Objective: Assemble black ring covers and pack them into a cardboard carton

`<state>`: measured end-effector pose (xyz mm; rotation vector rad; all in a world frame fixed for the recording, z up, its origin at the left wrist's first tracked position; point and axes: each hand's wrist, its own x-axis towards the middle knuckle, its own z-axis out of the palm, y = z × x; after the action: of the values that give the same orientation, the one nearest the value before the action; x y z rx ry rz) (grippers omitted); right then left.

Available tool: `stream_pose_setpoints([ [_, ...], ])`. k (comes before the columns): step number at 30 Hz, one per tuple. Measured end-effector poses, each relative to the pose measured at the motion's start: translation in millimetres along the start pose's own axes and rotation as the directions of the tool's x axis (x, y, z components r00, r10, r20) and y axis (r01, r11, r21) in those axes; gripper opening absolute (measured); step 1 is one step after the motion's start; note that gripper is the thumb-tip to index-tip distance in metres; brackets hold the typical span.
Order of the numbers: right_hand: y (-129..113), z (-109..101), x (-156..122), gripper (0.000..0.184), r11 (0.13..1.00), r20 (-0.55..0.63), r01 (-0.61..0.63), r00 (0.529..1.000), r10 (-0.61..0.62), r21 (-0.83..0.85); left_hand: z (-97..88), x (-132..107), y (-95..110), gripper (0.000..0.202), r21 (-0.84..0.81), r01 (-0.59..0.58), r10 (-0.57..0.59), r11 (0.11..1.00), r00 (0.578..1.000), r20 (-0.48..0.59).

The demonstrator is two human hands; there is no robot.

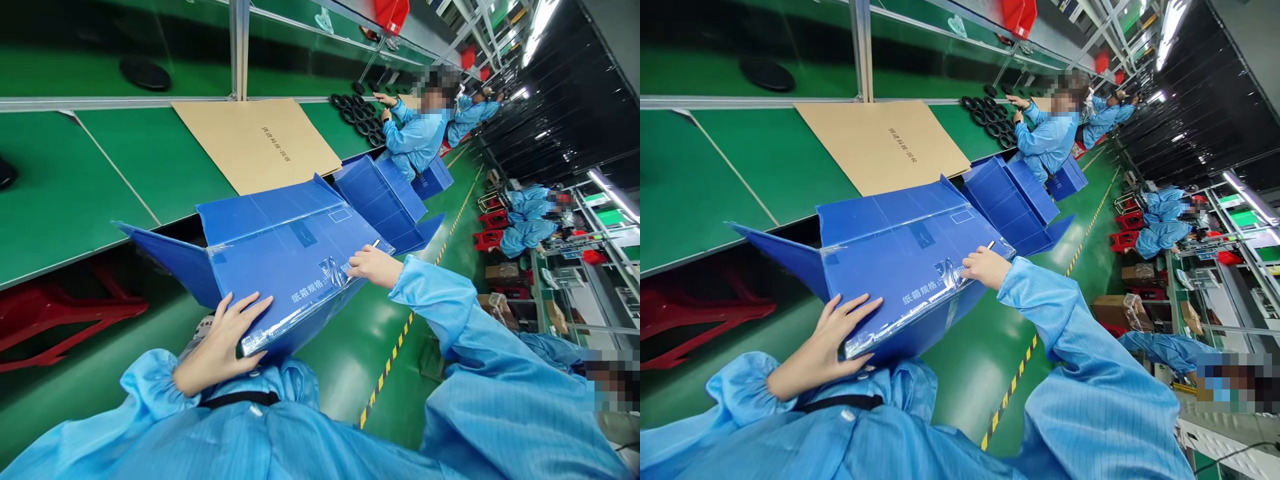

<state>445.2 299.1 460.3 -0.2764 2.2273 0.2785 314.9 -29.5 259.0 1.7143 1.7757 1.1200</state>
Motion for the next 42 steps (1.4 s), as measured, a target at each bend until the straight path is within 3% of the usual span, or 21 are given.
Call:
stream_pose_setpoints([
  [4,12.8,3.7,-4.5,0.032,1.000,0.006,-0.004,1.000,0.004,-0.015,1.2,-1.0,-2.7,0.083,0.027,-0.016,0.016,1.000,1.000,-0.003],
  [7,35.1,11.5,-15.3,0.031,0.998,0.075,-0.060,0.995,0.062,-0.031,2.7,-2.0,-5.6,0.084,0.047,-0.031,0.032,0.998,0.999,-0.021],
  [13,86.9,30.5,-45.8,0.030,0.925,0.177,-0.381,0.911,0.373,0.011,8.1,-3.7,-10.4,0.084,0.068,-0.044,0.050,0.997,0.995,-0.087],
  [17,112.8,34.6,-73.5,0.023,0.800,0.143,-0.599,0.794,0.590,0.026,19.7,-6.1,-19.7,0.082,0.062,-0.072,0.080,0.996,0.986,-0.143],
  [20,111.7,35.3,-89.7,0.024,0.642,0.022,-0.757,0.649,0.761,0.120,19.4,-8.5,-22.1,0.083,0.008,-0.028,0.028,1.000,0.995,-0.097],
  [22,94.1,38.5,-83.2,0.031,0.542,-0.085,-0.807,0.539,0.838,0.235,8.8,-8.0,-15.8,0.089,-0.087,0.038,-0.039,0.995,0.999,-0.009],
  [24,61.8,42.6,-54.2,0.032,0.441,-0.169,-0.706,0.424,0.890,0.554,-6.7,-1.5,-5.2,0.084,-0.214,0.151,-0.134,0.965,0.987,0.089],
  [25,40.3,43.4,-31.6,0.029,0.301,-0.154,-0.435,0.343,0.927,0.849,-14.2,4.7,0.0,0.071,-0.281,0.224,-0.197,0.933,0.973,0.122],
  [26,15.9,42.0,-5.0,0.029,0.103,-0.076,-0.072,0.307,0.949,0.992,-20.4,12.6,4.3,0.058,-0.355,0.297,-0.264,0.887,0.955,0.138],
  [27,-10.6,38.0,23.9,0.036,-0.080,-0.004,0.215,0.365,0.931,0.973,-24.7,21.9,7.4,0.054,-0.440,0.349,-0.330,0.827,0.936,0.122],
  [28,-38.1,31.2,53.4,0.041,-0.227,0.030,0.377,0.462,0.887,0.898,-26.7,31.6,9.4,0.053,-0.528,0.364,-0.374,0.767,0.923,0.092],
  [29,-64.8,21.9,81.9,0.044,-0.319,0.032,0.469,0.524,0.851,0.823,-26.4,41.0,10.7,0.055,-0.609,0.341,-0.383,0.717,0.922,0.066],
  [30,-89.2,10.8,108.0,0.046,-0.380,0.018,0.511,0.579,0.815,0.771,-24.1,49.5,11.2,0.058,-0.684,0.305,-0.376,0.663,0.925,0.049],
  [31,-109.9,-1.0,130.5,0.046,-0.405,0.003,0.530,0.605,0.796,0.745,-20.6,56.3,11.0,0.062,-0.756,0.273,-0.373,0.594,0.927,0.042],
  [33,-137.7,-21.9,160.7,0.048,-0.379,-0.031,0.535,0.606,0.795,0.755,-14.8,63.7,6.1,0.064,-0.857,0.248,-0.408,0.452,0.912,0.049],
  [35,-149.0,-32.5,168.1,0.053,-0.231,-0.075,0.502,0.518,0.852,0.833,-19.1,63.6,-10.7,0.056,-0.879,0.273,-0.529,0.391,0.848,0.028],
  [37,-150.7,-27.9,155.6,0.054,-0.014,-0.135,0.380,0.362,0.922,0.925,-39.3,61.3,-44.4,0.044,-0.841,0.322,-0.666,0.435,0.743,-0.059],
  [39,-150.6,-8.9,133.0,0.052,0.139,-0.170,0.172,0.182,0.968,0.975,-72.3,62.5,-92.9,0.036,-0.780,0.391,-0.771,0.490,0.611,-0.178],
  [41,-153.5,18.9,112.4,0.056,0.178,-0.178,-0.035,0.017,0.984,0.983,-109.0,69.5,-144.9,0.029,-0.714,0.483,-0.835,0.507,0.481,-0.267],
  [42,-157.0,33.6,105.3,0.061,0.163,-0.173,-0.124,-0.074,0.982,0.979,-125.3,74.4,-167.5,0.025,-0.677,0.533,-0.851,0.507,0.435,-0.295],
])
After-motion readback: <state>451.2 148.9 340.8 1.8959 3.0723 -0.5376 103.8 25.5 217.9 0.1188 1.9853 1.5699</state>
